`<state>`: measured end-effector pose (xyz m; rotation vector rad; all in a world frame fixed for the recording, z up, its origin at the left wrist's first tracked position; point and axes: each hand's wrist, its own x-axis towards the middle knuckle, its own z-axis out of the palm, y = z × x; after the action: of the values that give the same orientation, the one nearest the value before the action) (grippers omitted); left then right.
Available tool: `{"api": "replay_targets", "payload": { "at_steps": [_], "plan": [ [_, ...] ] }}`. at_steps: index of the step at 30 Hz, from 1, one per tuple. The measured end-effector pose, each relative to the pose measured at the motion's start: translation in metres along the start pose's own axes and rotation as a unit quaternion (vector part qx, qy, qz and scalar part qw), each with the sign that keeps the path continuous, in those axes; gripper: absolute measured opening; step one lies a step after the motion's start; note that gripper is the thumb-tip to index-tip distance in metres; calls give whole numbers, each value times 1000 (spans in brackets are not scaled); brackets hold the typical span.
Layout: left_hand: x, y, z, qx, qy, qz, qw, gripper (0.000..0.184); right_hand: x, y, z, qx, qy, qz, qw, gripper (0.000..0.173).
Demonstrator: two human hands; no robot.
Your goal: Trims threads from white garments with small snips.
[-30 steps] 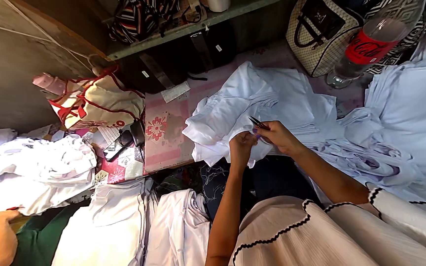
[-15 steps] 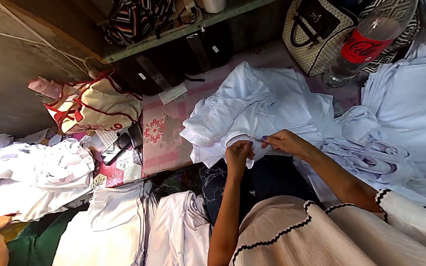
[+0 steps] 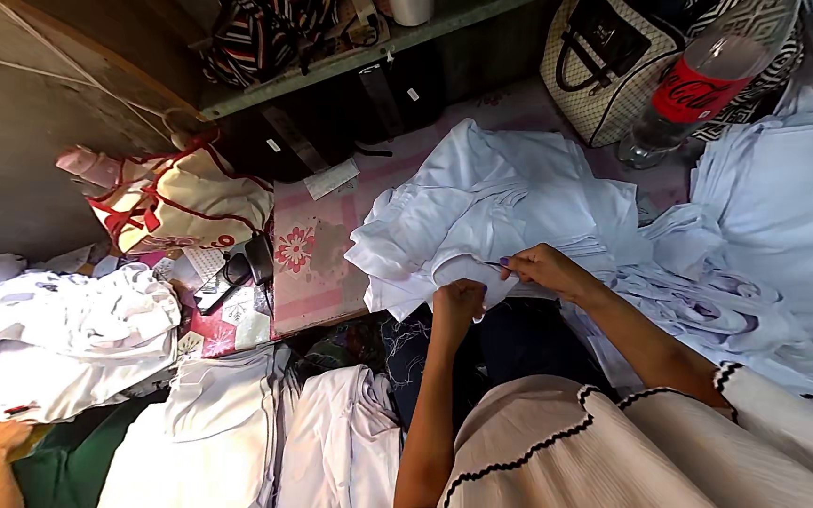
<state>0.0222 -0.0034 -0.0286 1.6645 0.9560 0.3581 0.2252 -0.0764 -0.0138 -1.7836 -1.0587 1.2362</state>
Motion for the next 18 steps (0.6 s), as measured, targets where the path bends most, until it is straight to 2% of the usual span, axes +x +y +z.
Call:
{"api": "replay_targets", "payload": {
  "at_steps": [2, 4, 6, 9, 13, 18],
  "plan": [
    [-8, 13, -10, 117, -52, -47, 991, 25, -9, -2, -8, -7, -4, 2, 1000, 34],
    [-6, 22, -9, 132, -23, -59, 989, 39, -15, -4, -10, -3, -8, -1, 1000, 34],
    [7, 22, 2, 95, 27, -36, 994, 43, -16, -8, -8, 1, -13, 0, 1000, 34],
    [27, 7, 18, 64, 71, 10, 995, 23, -15, -7, -1, -12, -5, -5, 1000, 34],
    [16, 7, 17, -5, 73, 21, 997, 17, -12, 7, 5, -59, -6, 7, 998, 39],
    [7, 4, 18, -39, 82, 25, 996, 14, -4, 2, 19, -43, 1, 18, 999, 40]
  ]
}}
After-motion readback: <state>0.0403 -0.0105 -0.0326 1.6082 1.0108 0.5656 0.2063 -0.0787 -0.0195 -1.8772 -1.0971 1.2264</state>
